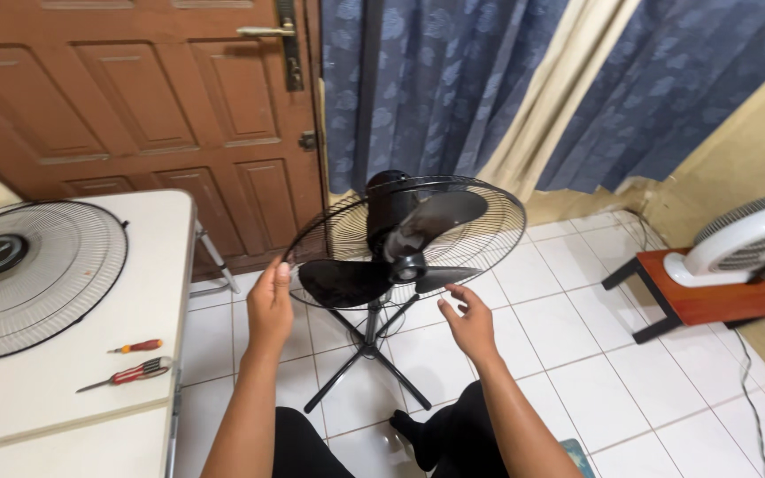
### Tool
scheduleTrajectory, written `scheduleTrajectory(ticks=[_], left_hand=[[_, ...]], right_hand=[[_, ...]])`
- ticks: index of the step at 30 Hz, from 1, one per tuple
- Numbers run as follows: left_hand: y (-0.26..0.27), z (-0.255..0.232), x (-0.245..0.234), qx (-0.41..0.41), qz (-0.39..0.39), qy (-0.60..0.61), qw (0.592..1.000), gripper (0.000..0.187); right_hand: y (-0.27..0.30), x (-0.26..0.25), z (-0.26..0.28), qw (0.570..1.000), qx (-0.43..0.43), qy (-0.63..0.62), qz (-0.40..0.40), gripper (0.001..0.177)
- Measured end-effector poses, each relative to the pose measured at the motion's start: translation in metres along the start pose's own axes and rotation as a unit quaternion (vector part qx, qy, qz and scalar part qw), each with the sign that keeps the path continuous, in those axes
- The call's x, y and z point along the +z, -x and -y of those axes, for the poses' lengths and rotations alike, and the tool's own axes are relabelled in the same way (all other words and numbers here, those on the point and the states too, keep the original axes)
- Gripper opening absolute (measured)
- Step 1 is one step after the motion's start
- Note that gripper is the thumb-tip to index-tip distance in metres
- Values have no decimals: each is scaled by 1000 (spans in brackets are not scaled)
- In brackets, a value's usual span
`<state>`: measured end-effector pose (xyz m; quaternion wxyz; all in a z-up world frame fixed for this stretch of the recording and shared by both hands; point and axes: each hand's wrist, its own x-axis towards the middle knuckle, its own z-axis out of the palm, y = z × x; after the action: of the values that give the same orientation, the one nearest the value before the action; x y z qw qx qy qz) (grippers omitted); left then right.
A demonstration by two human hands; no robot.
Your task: The person disassembles a standing electric fan by removing the front grille, unscrewing the central hub nut, and detaching the fan blades. The removed parts are placed on a nearby white table.
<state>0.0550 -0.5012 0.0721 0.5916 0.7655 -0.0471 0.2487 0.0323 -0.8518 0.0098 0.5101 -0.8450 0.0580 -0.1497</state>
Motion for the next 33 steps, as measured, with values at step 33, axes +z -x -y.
scheduleTrajectory(ticks=[33], left_hand=[[-4,54,7,6,-101,-63,993,49]], right_hand=[[-104,-37,-9,987,-52,-133,-75,31]])
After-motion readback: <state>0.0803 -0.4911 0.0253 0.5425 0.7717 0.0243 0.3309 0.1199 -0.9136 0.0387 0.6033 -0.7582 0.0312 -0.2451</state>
